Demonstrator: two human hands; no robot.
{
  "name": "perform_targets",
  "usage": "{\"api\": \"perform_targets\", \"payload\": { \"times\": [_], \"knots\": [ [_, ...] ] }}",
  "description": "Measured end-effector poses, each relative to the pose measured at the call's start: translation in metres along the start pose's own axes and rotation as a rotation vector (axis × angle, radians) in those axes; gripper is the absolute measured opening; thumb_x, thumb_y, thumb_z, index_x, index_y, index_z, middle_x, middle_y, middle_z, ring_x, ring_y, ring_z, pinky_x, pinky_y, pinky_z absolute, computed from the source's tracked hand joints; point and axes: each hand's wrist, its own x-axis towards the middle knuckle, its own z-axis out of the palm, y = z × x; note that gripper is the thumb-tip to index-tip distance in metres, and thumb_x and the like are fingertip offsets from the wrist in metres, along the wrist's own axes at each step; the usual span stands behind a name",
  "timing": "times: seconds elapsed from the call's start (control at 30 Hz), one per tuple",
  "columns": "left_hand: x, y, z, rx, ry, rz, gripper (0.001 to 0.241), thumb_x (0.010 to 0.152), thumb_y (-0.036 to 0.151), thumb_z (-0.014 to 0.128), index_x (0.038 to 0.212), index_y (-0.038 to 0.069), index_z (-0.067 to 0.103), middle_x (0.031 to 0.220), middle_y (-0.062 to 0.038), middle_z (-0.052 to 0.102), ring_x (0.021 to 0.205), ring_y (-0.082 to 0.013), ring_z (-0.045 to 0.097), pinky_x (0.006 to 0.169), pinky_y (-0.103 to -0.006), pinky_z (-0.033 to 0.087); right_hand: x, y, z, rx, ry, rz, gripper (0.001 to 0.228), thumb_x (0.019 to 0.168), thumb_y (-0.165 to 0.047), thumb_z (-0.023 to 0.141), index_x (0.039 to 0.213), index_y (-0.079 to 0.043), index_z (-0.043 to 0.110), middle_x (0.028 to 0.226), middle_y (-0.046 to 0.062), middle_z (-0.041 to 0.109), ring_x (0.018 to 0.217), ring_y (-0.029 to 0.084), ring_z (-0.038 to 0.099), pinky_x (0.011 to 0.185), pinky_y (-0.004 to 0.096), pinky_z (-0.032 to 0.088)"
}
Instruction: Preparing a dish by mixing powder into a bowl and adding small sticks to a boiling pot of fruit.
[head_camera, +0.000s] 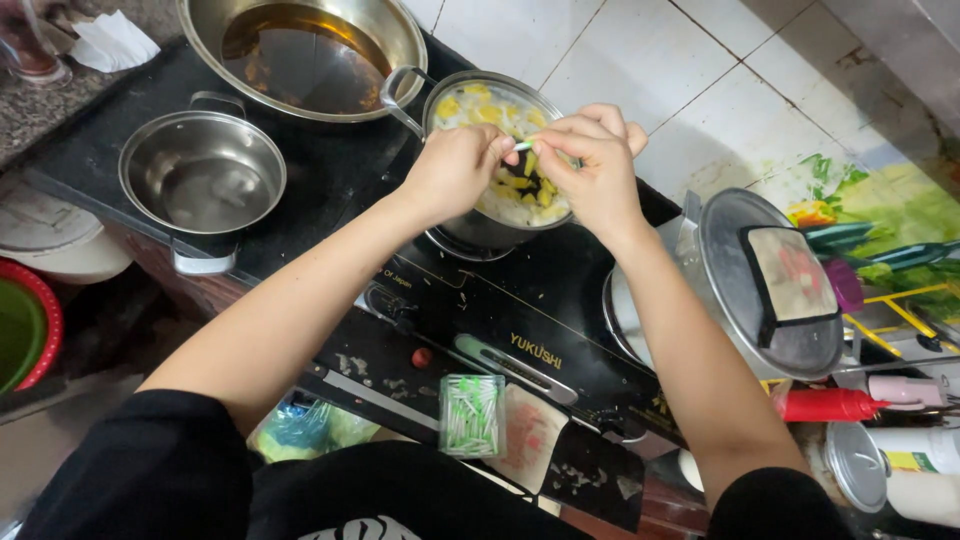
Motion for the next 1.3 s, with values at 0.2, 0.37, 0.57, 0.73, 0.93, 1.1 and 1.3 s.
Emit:
{"api": "perform_targets", "payload": {
  "times": [0.2,0.37,0.57,0.73,0.93,1.1,1.3],
  "knots": [
    [0.022,-0.050,0.033,-0.411,-0.200,-0.141,0.042,0.109,0.039,0.050,0.092,0.007,0.071,0.074,-0.001,0.060,0.070,-0.0119,0.052,0.067,-0.0289,0.047,0.006,0.006,-0.007,-0.051,0.021,-0.086,0.008,0.094,-0.018,0.080,0.100,-0.012,0.081,0.105,-0.006,0.075,0.115,0.016,0.051,0.106,0.037,0.022],
    [0.022,-0.040,0.024,-0.573,-0.277,-0.200,0.045,0.109,0.042,0.051,0.093,0.007,0.074,0.083,0.002,0.065,0.080,-0.0064,0.052,0.077,-0.0242,0.045,0.006,0.004,-0.013,-0.029,0.008,-0.102,0.009,0.093,-0.018,0.080,0.100,-0.013,0.081,0.106,-0.006,0.075,0.116,0.017,0.049,0.106,0.037,0.022],
    [0.019,-0.033,0.020,-0.600,-0.172,-0.111,0.036,0.103,0.038,0.061,0.109,0.007,0.079,0.089,0.002,0.071,0.082,-0.0035,0.056,0.078,-0.0216,0.050,0.003,0.006,-0.006,-0.029,0.042,-0.050,0.007,0.094,-0.018,0.079,0.100,-0.013,0.081,0.105,-0.006,0.075,0.116,0.017,0.048,0.107,0.037,0.022],
    [0.010,-0.022,0.011,-0.534,-0.037,-0.028,0.027,0.094,0.024,0.073,0.114,0.006,0.075,0.089,0.004,0.072,0.072,-0.0038,0.055,0.070,-0.0228,0.051,-0.002,0.009,0.000,0.013,0.039,0.050,0.008,0.096,-0.020,0.077,0.100,-0.014,0.081,0.106,-0.007,0.075,0.117,0.016,0.049,0.109,0.037,0.022],
    [0.008,-0.015,0.010,-0.268,0.088,-0.044,0.020,0.093,0.024,0.075,0.101,0.006,0.079,0.080,-0.003,0.077,0.068,-0.0084,0.069,0.065,-0.0269,0.055,-0.003,0.009,0.003,-0.011,0.039,0.066,0.011,0.093,-0.022,0.079,0.099,-0.014,0.082,0.107,-0.006,0.076,0.118,0.017,0.048,0.106,0.038,0.021],
    [0.010,-0.017,0.016,-0.173,0.056,-0.178,0.027,0.096,0.033,0.067,0.095,0.009,0.080,0.076,-0.004,0.077,0.070,-0.0115,0.073,0.070,-0.0288,0.057,-0.003,0.006,0.003,-0.053,0.035,0.040,0.011,0.093,-0.023,0.080,0.097,-0.013,0.082,0.106,-0.006,0.076,0.116,0.016,0.049,0.104,0.039,0.019],
    [0.022,-0.039,0.032,-0.171,0.012,-0.160,0.038,0.100,0.041,0.061,0.088,0.010,0.078,0.070,-0.002,0.072,0.065,-0.0129,0.069,0.066,-0.0301,0.055,-0.003,0.011,0.004,-0.068,0.040,0.028,0.011,0.093,-0.023,0.079,0.097,-0.013,0.082,0.105,-0.007,0.077,0.116,0.017,0.048,0.104,0.039,0.019]
  ]
}}
